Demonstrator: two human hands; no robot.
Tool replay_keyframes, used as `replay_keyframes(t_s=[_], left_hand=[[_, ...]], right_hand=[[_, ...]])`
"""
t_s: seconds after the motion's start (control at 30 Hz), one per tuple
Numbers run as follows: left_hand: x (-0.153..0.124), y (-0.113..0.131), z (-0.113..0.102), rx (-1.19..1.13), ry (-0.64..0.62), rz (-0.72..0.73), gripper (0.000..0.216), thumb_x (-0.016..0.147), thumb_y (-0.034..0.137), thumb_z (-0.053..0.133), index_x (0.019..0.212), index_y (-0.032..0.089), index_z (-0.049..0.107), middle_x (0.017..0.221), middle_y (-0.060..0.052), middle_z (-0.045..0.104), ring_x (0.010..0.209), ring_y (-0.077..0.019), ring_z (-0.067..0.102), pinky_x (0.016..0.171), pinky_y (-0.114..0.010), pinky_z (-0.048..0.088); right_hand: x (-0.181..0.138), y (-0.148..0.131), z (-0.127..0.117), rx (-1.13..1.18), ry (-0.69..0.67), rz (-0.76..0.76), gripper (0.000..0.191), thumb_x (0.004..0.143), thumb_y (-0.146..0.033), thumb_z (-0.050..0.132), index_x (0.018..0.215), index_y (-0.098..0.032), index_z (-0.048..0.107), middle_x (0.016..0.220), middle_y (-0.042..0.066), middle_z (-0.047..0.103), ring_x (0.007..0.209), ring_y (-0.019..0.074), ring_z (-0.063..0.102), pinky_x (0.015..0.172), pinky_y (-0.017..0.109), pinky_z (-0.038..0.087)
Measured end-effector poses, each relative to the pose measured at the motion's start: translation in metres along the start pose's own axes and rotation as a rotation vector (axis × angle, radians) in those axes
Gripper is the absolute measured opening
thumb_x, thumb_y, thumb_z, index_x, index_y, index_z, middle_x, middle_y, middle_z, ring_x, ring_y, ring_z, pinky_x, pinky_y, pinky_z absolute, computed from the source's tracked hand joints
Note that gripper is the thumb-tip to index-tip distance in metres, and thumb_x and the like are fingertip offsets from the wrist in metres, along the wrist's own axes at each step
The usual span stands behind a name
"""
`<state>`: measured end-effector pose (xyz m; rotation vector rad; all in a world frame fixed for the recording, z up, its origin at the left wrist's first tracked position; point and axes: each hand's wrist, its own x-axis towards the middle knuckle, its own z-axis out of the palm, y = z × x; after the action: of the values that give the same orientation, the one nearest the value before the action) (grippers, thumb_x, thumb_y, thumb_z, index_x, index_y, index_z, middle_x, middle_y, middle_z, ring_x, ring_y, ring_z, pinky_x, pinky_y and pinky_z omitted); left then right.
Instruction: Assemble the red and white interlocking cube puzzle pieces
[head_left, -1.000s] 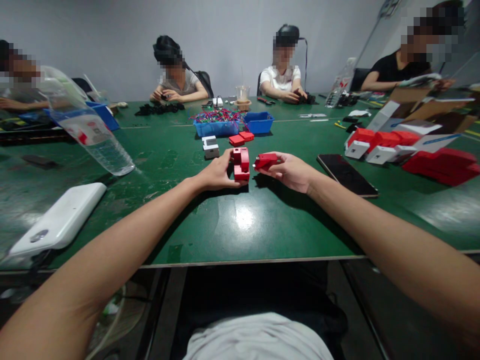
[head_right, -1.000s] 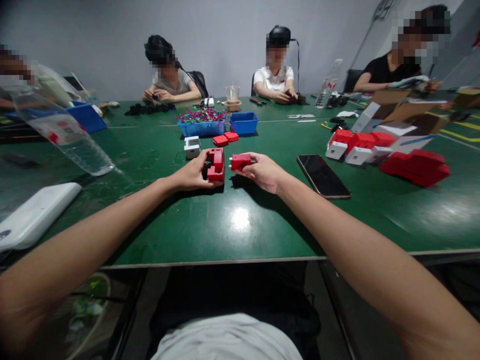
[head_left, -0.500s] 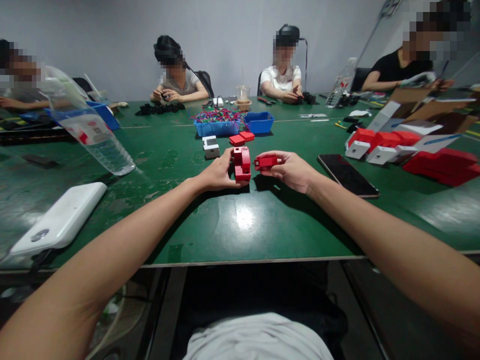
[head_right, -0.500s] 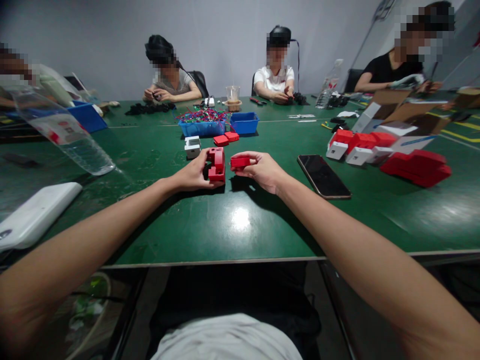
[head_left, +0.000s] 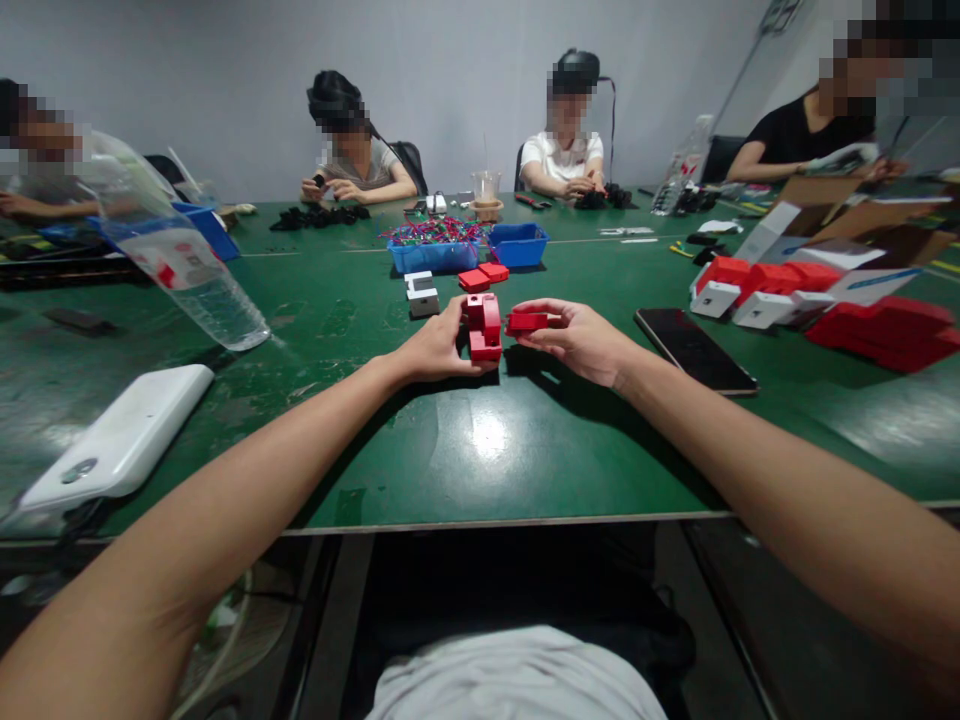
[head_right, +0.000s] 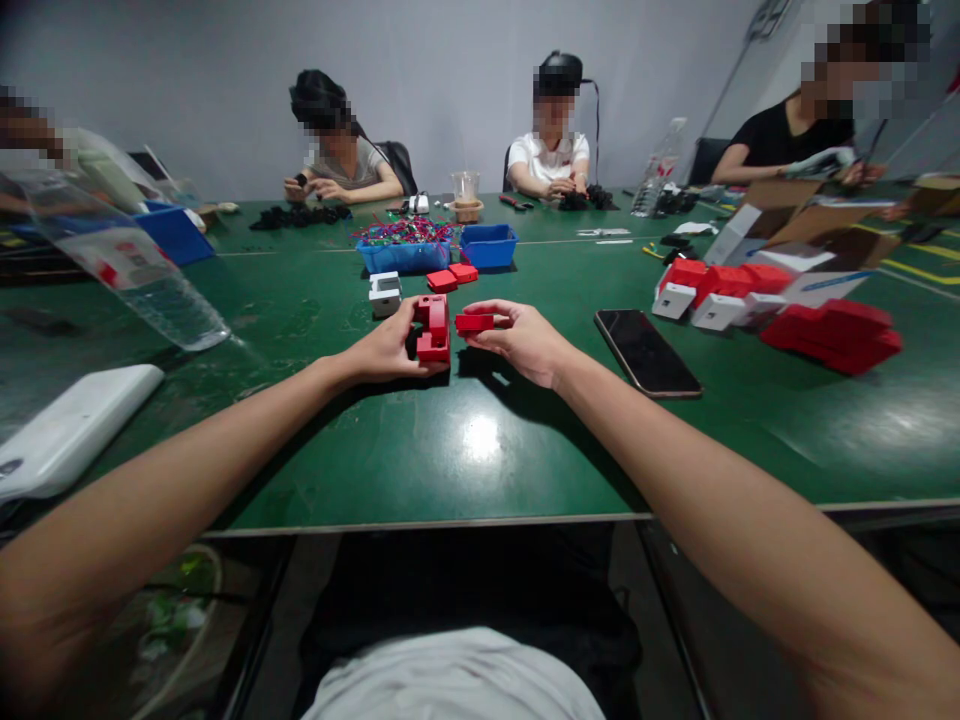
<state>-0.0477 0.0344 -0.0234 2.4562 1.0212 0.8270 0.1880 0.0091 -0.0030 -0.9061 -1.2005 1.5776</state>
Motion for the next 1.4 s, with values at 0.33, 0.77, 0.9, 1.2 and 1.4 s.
replay_keyframes(t_s=[0.33,0.77,0.9,1.2,1.4], left_hand=[[0.0,0.002,0.0,0.033,-0.004,-0.024,0.095,0.063,0.05,0.08,0.139,0.015,0.034,0.138,-0.02,0.053,0.126,-0.0353,0.056,0.108,-0.051,0.045],[0.0,0.002,-0.001,0.024,-0.011,-0.026,0.095,0.062,0.048,0.081,0.139,0.017,0.033,0.136,-0.019,0.053,0.125,-0.0356,0.056,0.106,-0.052,0.046],[0.0,0.002,-0.001,0.026,-0.015,-0.033,0.095,0.061,0.046,0.081,0.139,0.016,0.033,0.137,-0.019,0.053,0.126,-0.0359,0.056,0.107,-0.051,0.046],[0.0,0.001,0.0,0.03,-0.005,-0.028,0.096,0.061,0.049,0.081,0.138,0.016,0.034,0.136,-0.019,0.054,0.123,-0.0357,0.058,0.104,-0.05,0.047],[0.0,0.002,-0.001,0.027,-0.009,-0.032,0.098,0.062,0.05,0.08,0.141,0.016,0.032,0.139,-0.019,0.051,0.127,-0.0353,0.056,0.108,-0.05,0.045]], right_hand=[[-0.002,-0.005,0.005,0.07,-0.002,0.005,0.035,0.066,0.01,0.053,0.084,-0.017,0.065,0.085,0.0,0.073,0.082,0.0137,0.073,0.1,0.036,0.057],[-0.006,-0.013,0.013,0.155,0.062,0.091,0.041,0.063,0.009,0.042,0.092,-0.015,0.057,0.083,0.009,0.074,0.079,0.0197,0.077,0.086,0.034,0.063],[-0.007,-0.015,0.015,0.148,0.066,0.103,0.042,0.065,0.011,0.04,0.092,-0.017,0.055,0.085,0.009,0.074,0.079,0.0176,0.077,0.08,0.029,0.064],[-0.008,-0.015,0.014,0.143,0.089,0.099,0.042,0.061,0.009,0.043,0.09,-0.017,0.06,0.086,0.005,0.073,0.081,0.0164,0.074,0.091,0.032,0.062],[-0.009,-0.016,0.014,0.127,0.114,0.12,0.043,0.058,0.01,0.047,0.089,-0.015,0.062,0.088,0.006,0.07,0.084,0.0156,0.073,0.097,0.029,0.058]])
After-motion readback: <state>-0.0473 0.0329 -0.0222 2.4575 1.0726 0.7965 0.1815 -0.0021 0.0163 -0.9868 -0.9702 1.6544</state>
